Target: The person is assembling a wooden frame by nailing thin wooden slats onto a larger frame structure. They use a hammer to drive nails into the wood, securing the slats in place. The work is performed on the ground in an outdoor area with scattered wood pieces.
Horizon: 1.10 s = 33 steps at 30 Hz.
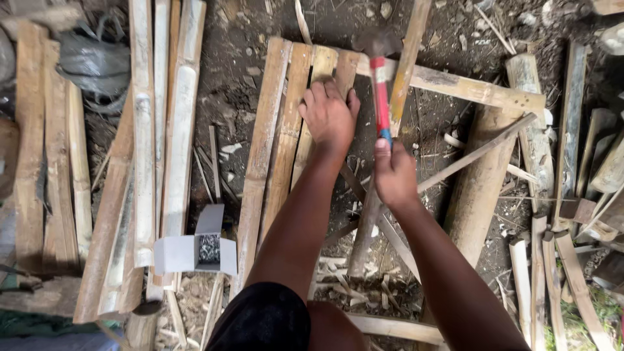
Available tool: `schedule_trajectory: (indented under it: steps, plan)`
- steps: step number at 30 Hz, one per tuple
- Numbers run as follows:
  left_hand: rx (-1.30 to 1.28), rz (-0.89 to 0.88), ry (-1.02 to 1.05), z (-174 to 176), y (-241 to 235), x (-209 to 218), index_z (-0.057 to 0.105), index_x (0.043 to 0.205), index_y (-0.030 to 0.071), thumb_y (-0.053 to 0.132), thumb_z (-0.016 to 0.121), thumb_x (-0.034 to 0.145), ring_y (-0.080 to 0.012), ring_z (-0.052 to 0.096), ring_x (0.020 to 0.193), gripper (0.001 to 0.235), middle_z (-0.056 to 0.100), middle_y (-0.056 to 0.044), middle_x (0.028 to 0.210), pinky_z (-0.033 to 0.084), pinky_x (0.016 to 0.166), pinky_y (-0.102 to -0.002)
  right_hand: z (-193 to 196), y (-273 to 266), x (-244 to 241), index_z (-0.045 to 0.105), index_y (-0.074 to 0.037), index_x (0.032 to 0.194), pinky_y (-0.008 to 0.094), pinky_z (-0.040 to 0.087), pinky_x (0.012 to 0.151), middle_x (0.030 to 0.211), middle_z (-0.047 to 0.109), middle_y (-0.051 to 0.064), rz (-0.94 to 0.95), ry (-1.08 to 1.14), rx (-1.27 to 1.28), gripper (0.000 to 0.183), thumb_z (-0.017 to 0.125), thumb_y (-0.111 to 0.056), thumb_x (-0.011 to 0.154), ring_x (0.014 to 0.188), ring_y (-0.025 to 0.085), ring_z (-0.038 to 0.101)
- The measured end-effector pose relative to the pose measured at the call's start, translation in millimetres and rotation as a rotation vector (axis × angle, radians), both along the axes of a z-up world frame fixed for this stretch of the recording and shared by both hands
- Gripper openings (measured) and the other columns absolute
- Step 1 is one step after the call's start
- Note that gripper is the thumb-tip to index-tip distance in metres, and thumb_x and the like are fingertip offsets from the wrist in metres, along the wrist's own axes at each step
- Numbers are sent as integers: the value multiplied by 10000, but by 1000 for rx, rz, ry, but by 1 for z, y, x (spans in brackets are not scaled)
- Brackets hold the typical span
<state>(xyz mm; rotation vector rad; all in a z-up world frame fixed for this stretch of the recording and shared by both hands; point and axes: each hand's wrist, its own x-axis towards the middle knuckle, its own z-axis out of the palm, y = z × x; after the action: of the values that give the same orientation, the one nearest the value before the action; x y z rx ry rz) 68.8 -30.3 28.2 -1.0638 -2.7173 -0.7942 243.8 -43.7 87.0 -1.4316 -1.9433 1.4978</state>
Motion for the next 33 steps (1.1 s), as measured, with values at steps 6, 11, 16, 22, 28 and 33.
schedule_trajectory:
  steps: [6,11,16,22,28,33]
  plan:
    - [-22,-8,16,-6,-1,0,687,1164,0,410,724,880,-312,530,1047,501,587,-141,1118,398,875,-462,4,-8,6,519,-83,921,249,353,469,655,499,-6,-26,578,431,558,378,-592,1100,498,88,477]
    - [-27,5,15,1,-3,6,687,1184,17,410,718,879,-309,533,1073,499,590,-138,1139,400,891,-461,27,9,-6,534,-75,927,258,405,458,644,554,0,-41,-60,104,533,413,-567,1093,528,92,529]
    - [-54,25,-26,-7,1,2,684,1188,7,419,722,856,-307,519,1075,530,582,-133,1147,391,870,-458,8,9,13,503,-77,949,261,369,431,653,481,20,-107,729,255,505,407,-540,1128,464,116,471]
    - [-63,15,-35,-1,-2,4,671,1218,20,411,719,892,-304,512,1075,511,578,-128,1147,386,867,-458,-19,9,12,546,-97,1022,229,445,539,753,590,-28,33,-61,355,392,458,-444,1181,623,55,578]
    - [-61,32,-50,-3,0,5,661,1235,23,412,712,895,-300,509,1065,519,572,-132,1134,382,873,-446,-10,4,16,523,-72,1065,288,388,485,643,520,19,-193,774,110,438,449,-499,1129,490,122,500]
    - [-66,40,-45,-2,1,12,664,1218,29,409,705,900,-290,511,1090,498,580,-121,1160,382,911,-446,-17,11,23,574,-53,1077,321,466,525,689,595,19,-14,-83,220,457,451,-489,1137,591,148,601]
